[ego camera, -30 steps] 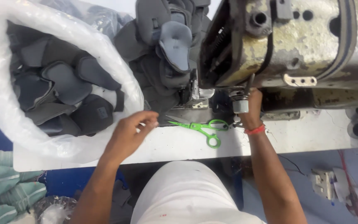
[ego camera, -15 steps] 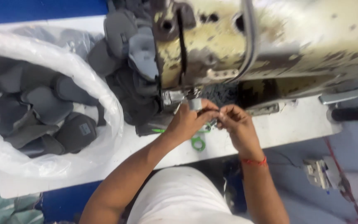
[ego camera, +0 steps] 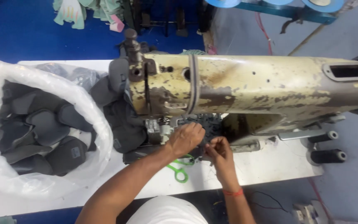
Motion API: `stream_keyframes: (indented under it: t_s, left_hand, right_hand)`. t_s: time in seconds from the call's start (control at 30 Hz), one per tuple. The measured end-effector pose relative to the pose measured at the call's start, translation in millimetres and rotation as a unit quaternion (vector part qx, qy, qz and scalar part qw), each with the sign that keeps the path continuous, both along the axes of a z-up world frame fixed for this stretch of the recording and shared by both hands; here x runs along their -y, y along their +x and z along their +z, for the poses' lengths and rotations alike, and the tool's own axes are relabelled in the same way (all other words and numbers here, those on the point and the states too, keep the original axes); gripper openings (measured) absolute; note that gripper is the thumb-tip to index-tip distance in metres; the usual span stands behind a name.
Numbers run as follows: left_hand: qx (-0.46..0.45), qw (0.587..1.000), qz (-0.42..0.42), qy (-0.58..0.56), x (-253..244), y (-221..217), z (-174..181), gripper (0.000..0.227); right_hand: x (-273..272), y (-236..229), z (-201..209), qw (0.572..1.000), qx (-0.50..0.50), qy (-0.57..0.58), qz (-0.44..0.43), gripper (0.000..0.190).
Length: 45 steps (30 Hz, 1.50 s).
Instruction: The person operates a sewing machine to stitch grey gloves, guiding the fabric under the needle. They repeatedly pick up gloves from a pile, sew them, and then use green scissors to cut the thread before moving to the next item.
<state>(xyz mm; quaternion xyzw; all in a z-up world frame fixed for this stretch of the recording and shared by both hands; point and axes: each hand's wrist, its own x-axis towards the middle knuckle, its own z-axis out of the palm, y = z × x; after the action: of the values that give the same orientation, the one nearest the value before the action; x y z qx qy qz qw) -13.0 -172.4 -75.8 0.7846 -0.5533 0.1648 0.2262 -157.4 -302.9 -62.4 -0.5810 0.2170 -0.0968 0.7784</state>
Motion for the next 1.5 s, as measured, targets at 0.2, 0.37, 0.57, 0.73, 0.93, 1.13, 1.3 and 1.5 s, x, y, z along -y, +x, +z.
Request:
stream_keyframes:
  t_s: [0.2, 0.37, 0.57, 0.73, 0.93, 1.13, 1.3, 1.5]
  left_hand:
    - [-0.019, 0.982, 0.09, 0.166, 30, 38, -82, 0.007]
    - [-0.126, 0.984, 0.127, -0.015, -3, -9, -17, 0.022]
    - [-0.581, 0.804, 0.038, -0.118, -73, -56, 49, 0.031]
    - [-0.637, 0.757, 0.089, -0.115, -158, -79, 61, 0.019]
    - [-0.458, 0.843, 0.188, -0.208, -257, -58, 52, 0.014]
    - [-0.275, 0.862, 0.421, 0.062, -369, 11, 24, 0.027]
    - [-0.116, 0.902, 0.371, 0.187, -372, 35, -6, 0.047]
    - [-0.225, 0.904, 0.298, 0.208, -363, 31, 78, 0.021]
  right_hand:
    - [-5, -20, 27, 0.989, 0.022, -0.149, -0.006, 0.026]
    - [3, -39, 32, 0.99, -0.026, -0.126, -0.056, 0.021]
    - [-47, -35, 41, 0.99, -0.008, -0.138, 0.029, 0.02]
    - [-100, -31, 32, 0.944, 0.02, -0.291, 0.153, 0.018]
    - [-135, -12, 16, 0.975, -0.009, -0.178, 0.131, 0.016]
    - [-127, 5, 37, 0.965, -0.109, -0.192, 0.139, 0.023]
    - [-124, 11, 33, 0.939, -0.139, -0.256, 0.183, 0.025]
    - [-119, 13, 31, 0.938, -0.154, -0.247, 0.189, 0.024]
